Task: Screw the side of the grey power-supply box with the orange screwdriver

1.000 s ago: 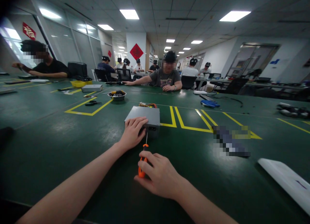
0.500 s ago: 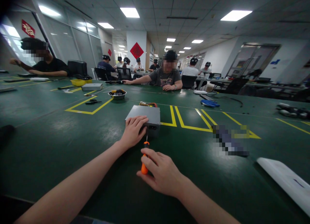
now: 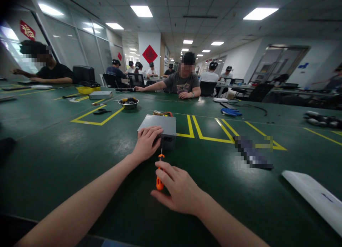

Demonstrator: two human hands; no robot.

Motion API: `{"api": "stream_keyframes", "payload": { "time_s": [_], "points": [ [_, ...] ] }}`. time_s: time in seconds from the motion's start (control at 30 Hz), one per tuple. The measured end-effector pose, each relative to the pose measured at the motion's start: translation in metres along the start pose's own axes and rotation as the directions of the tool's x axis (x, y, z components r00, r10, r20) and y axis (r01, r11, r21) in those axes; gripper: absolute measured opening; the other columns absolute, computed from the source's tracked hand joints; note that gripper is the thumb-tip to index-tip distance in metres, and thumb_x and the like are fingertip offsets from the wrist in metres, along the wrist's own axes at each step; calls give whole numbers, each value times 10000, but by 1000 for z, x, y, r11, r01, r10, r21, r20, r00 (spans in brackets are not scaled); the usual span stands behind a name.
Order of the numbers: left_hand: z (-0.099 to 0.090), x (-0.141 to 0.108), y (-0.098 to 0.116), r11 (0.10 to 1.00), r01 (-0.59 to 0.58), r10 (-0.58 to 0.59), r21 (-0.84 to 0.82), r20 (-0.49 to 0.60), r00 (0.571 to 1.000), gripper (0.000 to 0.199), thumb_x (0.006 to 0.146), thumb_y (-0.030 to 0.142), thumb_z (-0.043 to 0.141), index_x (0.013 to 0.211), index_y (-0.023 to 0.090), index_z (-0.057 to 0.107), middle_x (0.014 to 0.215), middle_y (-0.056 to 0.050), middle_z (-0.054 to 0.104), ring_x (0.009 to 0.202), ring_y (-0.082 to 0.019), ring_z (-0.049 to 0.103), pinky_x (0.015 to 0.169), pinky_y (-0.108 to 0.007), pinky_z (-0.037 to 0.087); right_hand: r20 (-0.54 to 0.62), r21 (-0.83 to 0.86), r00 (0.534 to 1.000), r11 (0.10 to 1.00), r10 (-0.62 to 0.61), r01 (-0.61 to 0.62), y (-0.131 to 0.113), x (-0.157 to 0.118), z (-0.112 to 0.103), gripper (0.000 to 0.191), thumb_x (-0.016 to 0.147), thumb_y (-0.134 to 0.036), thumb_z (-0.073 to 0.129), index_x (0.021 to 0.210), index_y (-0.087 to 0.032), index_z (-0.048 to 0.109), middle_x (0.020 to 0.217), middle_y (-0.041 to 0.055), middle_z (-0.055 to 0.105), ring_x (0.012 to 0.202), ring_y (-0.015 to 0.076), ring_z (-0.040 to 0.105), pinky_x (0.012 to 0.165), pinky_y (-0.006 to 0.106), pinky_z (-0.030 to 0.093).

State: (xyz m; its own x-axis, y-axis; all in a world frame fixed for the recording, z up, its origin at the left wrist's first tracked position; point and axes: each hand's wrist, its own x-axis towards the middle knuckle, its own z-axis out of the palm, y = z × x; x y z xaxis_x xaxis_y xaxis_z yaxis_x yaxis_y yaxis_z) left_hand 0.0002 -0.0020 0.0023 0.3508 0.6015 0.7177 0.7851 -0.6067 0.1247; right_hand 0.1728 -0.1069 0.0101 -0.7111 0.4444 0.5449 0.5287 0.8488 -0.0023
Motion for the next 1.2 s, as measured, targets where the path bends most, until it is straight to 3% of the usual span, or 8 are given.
{"api": "stream_keyframes", "payload": {
  "time_s": [0.1,0.27,0.4,0.53,0.73,0.93,1.07,1.2],
  "points": [
    [0,0,0,1000,3,-3,4,0,1000,305,861,228,449,1162,239,504,1261,-31,538,1176,-197,440,982,-390,268,32,-56,998,997,-48,50,-1,2,-2,314,888,-302,451,1167,-158,464,1164,175,548,960,221,605,725,328,521],
    [0,0,0,1000,4,-4,6,-1,1000,305,866,229,440,1165,239,501,1258,-29,540,1174,-194,440,977,-388,275,-156,-3,988,1000,-21,21,4,-1,4,245,870,-353,509,1013,-162,453,1057,148,617,789,169,648,652,282,526],
    [1,0,0,1000,3,-3,3,-9,1000,316,859,229,452,1171,240,500,1255,-31,542,1170,-197,442,972,-388,278,-42,50,999,998,26,-24,3,-3,1,346,858,-416,506,1064,-144,446,1122,171,579,947,218,620,736,330,526],
    [2,0,-1,1000,5,-5,1,-11,1000,305,865,235,447,1165,241,502,1256,-23,541,1169,-190,442,973,-383,276,99,-13,995,1000,-15,17,-1,1,-3,350,885,-332,458,1190,-161,445,1205,167,522,999,229,587,761,346,512],
    [2,0,-1,1000,5,-5,10,-10,1000,308,860,240,457,1164,243,504,1250,-24,544,1171,-187,442,974,-379,282,-65,10,998,1000,-12,13,4,-2,7,252,871,-392,494,968,-160,478,1077,152,599,843,193,632,673,307,521],
    [2,0,-1,1000,6,-6,12,-12,1000,311,859,230,451,1165,246,507,1249,-29,545,1170,-195,445,978,-387,274,113,28,994,999,14,-17,0,-2,2,370,867,-343,495,1183,-160,436,1208,164,508,1018,218,575,766,331,514],
    [1,0,0,1000,3,-3,14,-11,1000,300,871,241,436,1164,246,502,1247,-24,548,1173,-191,443,979,-381,268,-6,-50,999,998,-49,49,2,0,4,310,869,-376,502,1085,-153,499,1118,154,569,896,204,615,707,314,520],
    [1,0,-1,1000,7,-7,8,-12,1000,291,877,248,428,1158,243,503,1250,-21,546,1176,-188,440,976,-377,264,-92,-19,996,1000,-16,15,5,-2,7,282,857,-407,519,965,-148,488,1084,157,585,856,197,623,674,302,523]
  ]
}}
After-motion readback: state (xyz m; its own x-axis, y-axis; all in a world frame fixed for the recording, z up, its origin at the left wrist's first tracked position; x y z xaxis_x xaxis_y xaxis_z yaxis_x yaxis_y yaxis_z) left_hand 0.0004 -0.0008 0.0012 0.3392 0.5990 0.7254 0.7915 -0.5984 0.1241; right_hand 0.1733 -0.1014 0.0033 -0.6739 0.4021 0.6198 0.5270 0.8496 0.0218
